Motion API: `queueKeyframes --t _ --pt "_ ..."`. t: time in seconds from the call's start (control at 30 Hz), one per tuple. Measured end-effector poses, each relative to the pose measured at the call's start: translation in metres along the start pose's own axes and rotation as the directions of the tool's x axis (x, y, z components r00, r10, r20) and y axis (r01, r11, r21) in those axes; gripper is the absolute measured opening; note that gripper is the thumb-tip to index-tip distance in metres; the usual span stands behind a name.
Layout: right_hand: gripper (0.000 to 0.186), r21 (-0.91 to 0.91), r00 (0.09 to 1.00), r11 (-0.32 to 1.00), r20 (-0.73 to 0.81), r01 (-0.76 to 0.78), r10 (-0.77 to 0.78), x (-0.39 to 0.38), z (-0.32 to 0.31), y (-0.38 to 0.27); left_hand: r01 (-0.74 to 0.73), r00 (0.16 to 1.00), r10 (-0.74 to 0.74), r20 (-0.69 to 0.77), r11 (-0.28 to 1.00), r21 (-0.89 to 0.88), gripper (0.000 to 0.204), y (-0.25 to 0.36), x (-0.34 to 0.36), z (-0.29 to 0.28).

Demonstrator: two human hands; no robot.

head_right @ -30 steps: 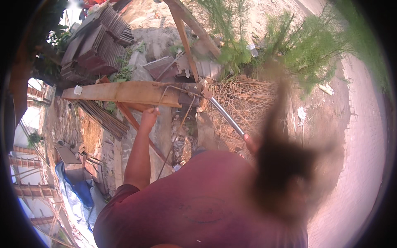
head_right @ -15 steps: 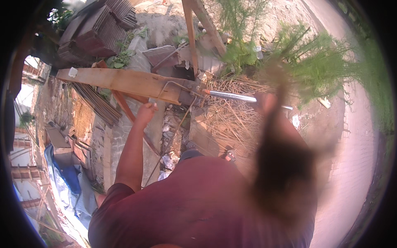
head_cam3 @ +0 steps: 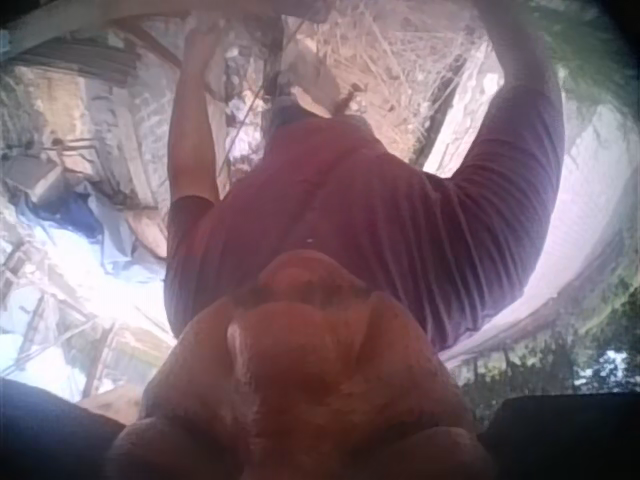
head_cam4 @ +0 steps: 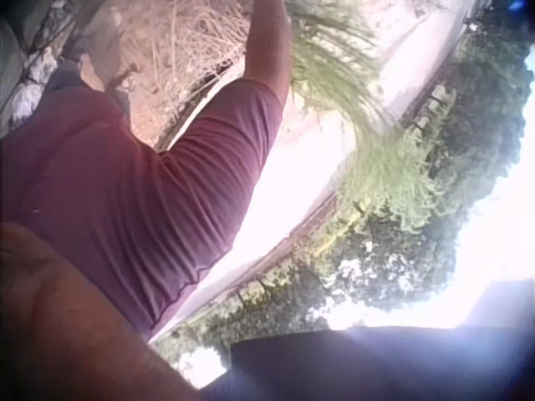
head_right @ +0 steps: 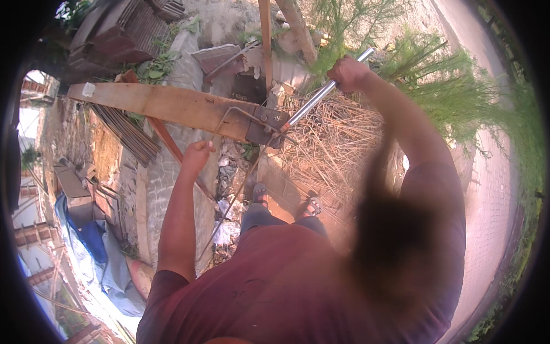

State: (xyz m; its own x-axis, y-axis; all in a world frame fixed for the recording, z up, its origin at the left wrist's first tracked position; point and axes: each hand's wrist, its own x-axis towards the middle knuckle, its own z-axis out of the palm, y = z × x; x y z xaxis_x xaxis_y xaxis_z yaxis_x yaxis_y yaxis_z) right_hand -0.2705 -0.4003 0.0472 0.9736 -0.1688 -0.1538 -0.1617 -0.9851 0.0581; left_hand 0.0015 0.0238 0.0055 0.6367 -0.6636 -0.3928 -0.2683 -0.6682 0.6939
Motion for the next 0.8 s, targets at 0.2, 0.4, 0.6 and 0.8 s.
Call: queueKeyframes --t 0.2,0.4,0.6,0.8 --pt "0.012 0.088 0.997 0.995 -0.065 -0.041 0.046 -0.027 0.019 -0.010 -0.064 0.998 0.065 -0.024 0.998 0.012 0.032 -0.008 0.001 0.000" --pt "0.009 0.031 0.981 0.981 -0.030 -0.189 0.190 -0.032 0.014 0.009 0.034 0.999 -0.031 0.040 0.997 -0.075 0.034 0.000 0.007 -0.001" --pt "0.009 0.018 0.901 0.911 -0.137 -0.413 0.411 -0.059 0.030 0.037 0.093 0.993 -0.079 0.085 0.980 -0.175 0.033 0.002 0.001 -0.005" --pt "0.013 0.149 0.711 0.742 -0.217 -0.653 0.669 -0.147 0.065 -0.046 0.122 0.987 -0.094 0.133 0.967 -0.225 0.033 0.001 0.004 -0.004"
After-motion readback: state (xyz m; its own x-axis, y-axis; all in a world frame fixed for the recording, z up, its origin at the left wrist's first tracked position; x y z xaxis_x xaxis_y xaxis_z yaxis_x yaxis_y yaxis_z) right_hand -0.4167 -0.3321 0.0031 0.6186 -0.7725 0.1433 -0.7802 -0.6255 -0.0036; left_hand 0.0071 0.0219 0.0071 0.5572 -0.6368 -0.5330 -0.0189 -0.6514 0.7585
